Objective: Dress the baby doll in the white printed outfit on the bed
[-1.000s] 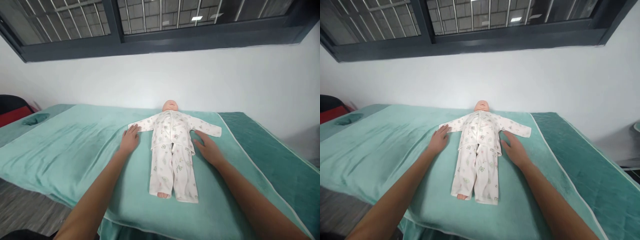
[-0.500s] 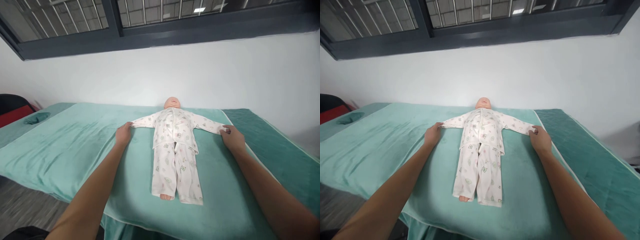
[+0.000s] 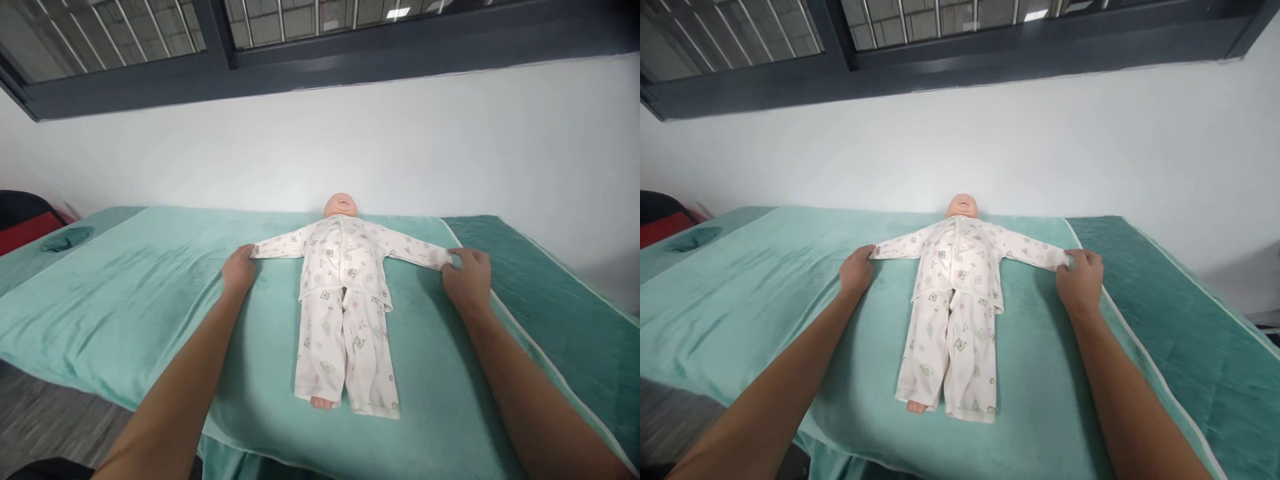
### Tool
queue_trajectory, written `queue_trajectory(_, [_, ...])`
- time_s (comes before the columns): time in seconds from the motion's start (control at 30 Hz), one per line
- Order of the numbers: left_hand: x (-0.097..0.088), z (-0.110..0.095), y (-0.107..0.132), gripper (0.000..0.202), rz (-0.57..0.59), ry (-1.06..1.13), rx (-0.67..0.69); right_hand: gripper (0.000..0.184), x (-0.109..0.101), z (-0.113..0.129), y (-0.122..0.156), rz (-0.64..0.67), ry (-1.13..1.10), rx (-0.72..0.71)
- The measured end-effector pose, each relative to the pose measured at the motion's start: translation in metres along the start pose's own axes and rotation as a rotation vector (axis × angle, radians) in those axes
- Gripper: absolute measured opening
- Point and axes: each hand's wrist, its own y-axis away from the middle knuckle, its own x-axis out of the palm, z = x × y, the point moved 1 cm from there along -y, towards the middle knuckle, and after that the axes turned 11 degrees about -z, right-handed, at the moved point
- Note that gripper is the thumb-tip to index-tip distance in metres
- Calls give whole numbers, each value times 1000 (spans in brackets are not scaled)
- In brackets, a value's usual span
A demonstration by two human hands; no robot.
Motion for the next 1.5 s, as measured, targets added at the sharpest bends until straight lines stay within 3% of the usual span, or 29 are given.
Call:
queue_trajectory(0.13, [1, 0, 0, 54, 25, -6, 6, 46, 4, 6, 3, 137, -9, -64])
queue_trajectory(0.27, [2, 1, 2, 53, 64, 13, 10, 50, 0, 11, 9, 288, 72, -39])
queue_trajectory(0.4, [-1, -1, 10, 54, 66, 55, 25, 51, -13, 22, 22, 241, 14, -111])
queue_trajectory(0.53, [-11, -13, 29, 53, 35, 84, 27, 48, -34, 51, 54, 186, -160, -165])
queue_trajectory(0.63, [-24, -34, 54, 50, 12, 152, 61, 42, -59, 82, 90, 190, -364, -166])
queue_trajectory(0.7, [-38, -54, 76, 45, 2, 323, 117, 38, -79, 101, 114, 290, -497, -229])
queue_trajectory(0.87, [-91, -100, 150, 27, 76, 810, 162, 35, -129, 123, 154, 501, -601, -363])
queue_trajectory(0.97, [-117, -113, 195, 24, 116, 921, 255, 37, -152, 125, 165, 566, -590, -375])
queue_trajectory(1.07, [-126, -114, 224, 24, 173, 885, 342, 32, -165, 132, 172, 615, -567, -390])
queue_trajectory(1.2, [-126, -112, 228, 23, 210, 898, 353, 16, -172, 147, 173, 667, -498, -378])
queue_trajectory(1.37, [-135, -116, 216, 17, 204, 981, 333, 8, -188, 166, 163, 549, -503, -421])
queue_trajectory(1.5, [-142, -117, 216, 19, 128, 958, 421, 10, -200, 173, 158, 489, -539, -470])
